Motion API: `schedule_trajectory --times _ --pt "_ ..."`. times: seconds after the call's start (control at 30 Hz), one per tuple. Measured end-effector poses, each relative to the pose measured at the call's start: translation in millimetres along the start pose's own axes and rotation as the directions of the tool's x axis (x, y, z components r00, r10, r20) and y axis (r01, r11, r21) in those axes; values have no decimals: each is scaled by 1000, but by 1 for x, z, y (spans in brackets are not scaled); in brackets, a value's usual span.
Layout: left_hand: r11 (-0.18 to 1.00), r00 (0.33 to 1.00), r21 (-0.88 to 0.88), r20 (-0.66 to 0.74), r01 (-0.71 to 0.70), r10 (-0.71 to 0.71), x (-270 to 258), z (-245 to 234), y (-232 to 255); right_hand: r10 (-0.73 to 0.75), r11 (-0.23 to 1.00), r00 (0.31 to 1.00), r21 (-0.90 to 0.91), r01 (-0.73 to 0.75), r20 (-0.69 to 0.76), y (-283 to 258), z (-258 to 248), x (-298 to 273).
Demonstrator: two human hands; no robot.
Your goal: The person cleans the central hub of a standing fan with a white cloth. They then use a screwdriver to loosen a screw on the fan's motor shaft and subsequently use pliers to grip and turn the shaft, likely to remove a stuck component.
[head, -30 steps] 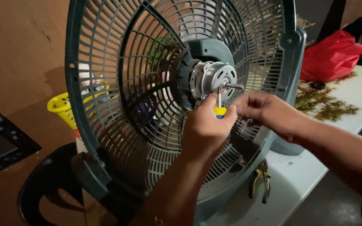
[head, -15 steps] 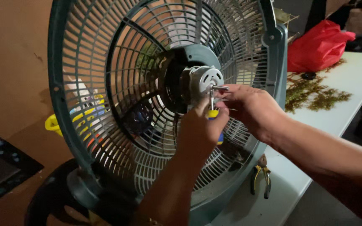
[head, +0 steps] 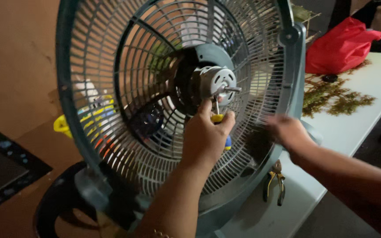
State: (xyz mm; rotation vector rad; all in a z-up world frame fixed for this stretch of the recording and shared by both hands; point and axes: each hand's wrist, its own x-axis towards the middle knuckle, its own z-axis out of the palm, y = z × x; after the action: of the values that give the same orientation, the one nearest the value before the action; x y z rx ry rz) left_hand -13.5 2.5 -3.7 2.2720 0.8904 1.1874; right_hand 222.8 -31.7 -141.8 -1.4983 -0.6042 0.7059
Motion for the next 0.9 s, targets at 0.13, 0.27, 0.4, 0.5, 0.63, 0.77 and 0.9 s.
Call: schedule_trajectory --times 0.13,0.27,0.4,0.5,0.63,0.77,0.9 --pt "998 999 -40 21 45 -44 -2 -13 -1 160 670 965 -696 -259 -206 106 -35 5" --pt "1000 1000 3 22 13 -13 -1 -28 -9 321 363 931 -885 -291 -174 140 -22 3" --pt "998 1000 64 8 -10 9 6 -33 -23 271 347 962 -929 -129 -32 166 -21 5" --pt "997 998 74 -57 -20 25 5 -29 -26 243 110 956 -984 142 165 181 -14 3" --pt "989 985 -42 105 138 -133 -6 -35 -20 266 -3 959 -995 99 95 162 7 -9" --pt "992 991 -45 75 115 -112 -8 -36 -14 461 467 883 -823 -323 -86 133 -7 -29" --pt "997 997 -2 22 71 -71 -11 -34 -14 439 790 896 -506 -347 69 109 -48 -72"
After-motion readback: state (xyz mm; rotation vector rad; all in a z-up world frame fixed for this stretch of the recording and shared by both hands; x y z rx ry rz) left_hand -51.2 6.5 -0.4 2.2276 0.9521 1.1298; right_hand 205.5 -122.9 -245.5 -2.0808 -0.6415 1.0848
